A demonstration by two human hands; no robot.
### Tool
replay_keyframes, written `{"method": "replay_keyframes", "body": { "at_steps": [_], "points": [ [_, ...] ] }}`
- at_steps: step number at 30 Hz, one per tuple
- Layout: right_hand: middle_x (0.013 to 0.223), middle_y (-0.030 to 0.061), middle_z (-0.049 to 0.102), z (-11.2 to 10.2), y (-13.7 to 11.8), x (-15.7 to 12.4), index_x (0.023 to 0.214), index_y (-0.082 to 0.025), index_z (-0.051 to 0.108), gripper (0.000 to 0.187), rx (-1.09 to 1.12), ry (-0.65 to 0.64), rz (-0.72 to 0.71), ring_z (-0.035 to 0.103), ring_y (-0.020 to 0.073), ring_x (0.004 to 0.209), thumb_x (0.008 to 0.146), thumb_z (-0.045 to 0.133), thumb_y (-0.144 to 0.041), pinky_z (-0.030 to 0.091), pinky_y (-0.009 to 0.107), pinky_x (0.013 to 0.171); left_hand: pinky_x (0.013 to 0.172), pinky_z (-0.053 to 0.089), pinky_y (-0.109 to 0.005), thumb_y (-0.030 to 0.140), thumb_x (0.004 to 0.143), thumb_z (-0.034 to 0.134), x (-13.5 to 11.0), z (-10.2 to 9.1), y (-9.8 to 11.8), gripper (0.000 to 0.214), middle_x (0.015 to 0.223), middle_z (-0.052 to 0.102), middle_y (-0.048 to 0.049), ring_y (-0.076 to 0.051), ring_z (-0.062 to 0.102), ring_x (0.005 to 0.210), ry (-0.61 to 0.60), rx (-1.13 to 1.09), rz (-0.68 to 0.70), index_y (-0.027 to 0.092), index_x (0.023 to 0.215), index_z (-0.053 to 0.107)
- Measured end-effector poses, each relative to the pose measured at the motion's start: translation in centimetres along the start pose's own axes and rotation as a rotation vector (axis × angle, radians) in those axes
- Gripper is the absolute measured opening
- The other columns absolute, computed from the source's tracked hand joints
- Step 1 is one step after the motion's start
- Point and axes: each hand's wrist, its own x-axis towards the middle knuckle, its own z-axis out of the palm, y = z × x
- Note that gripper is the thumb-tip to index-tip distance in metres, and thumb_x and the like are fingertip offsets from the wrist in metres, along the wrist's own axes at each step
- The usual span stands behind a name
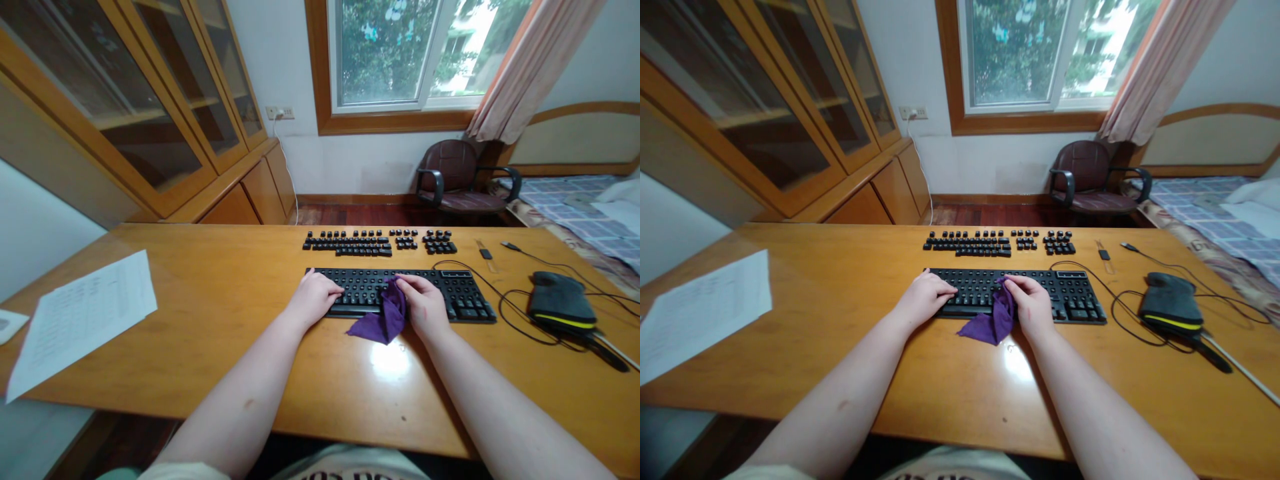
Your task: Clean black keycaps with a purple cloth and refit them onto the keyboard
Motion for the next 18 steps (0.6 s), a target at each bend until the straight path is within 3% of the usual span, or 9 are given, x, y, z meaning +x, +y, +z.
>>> {"method": "replay_keyframes", "body": {
  "at_steps": [6, 13, 18],
  "points": [
    [0.083, 0.0043, 0.071, 0.0, 0.3, 0.0, 0.083, -0.021, 0.071, 0.025, 0.03, -0.002, 0.007, 0.064, 0.0204, 0.078, 0.064, 0.073, -0.036, 0.049, 0.034, 0.075, 0.096, 0.034, -0.041, 0.023, 0.079, 0.059, 0.2, 0.4, -0.6, 0.014, 0.085, 0.072, -0.0018, -0.018, 0.059, 0.085, 0.013, 0.005, 0.043, 0.025, 0.084, 0.071],
    [0.083, 0.0055, 0.071, 0.0, 0.2, 0.0, 0.083, -0.02, 0.071, 0.027, 0.007, 0.003, 0.005, 0.064, 0.0215, 0.079, 0.063, 0.072, -0.038, 0.049, 0.035, 0.074, 0.105, 0.022, -0.05, 0.023, 0.08, 0.055, -0.1, -0.1, -0.1, 0.016, 0.089, 0.069, -0.0005, -0.019, 0.055, 0.093, 0.014, 0.028, 0.093, 0.027, 0.083, 0.071],
    [0.083, 0.0049, 0.071, 0.0, 0.1, 0.0, 0.083, -0.021, 0.071, 0.025, -0.004, -0.005, 0.008, 0.064, 0.0214, 0.08, 0.064, 0.072, -0.037, 0.049, 0.035, 0.076, 0.106, 0.023, -0.053, 0.021, 0.078, 0.054, -0.5, -0.4, 0.4, 0.021, 0.108, 0.062, -0.0026, -0.023, 0.049, 0.109, 0.019, 0.032, 0.011, 0.028, 0.086, 0.071]
  ]
}}
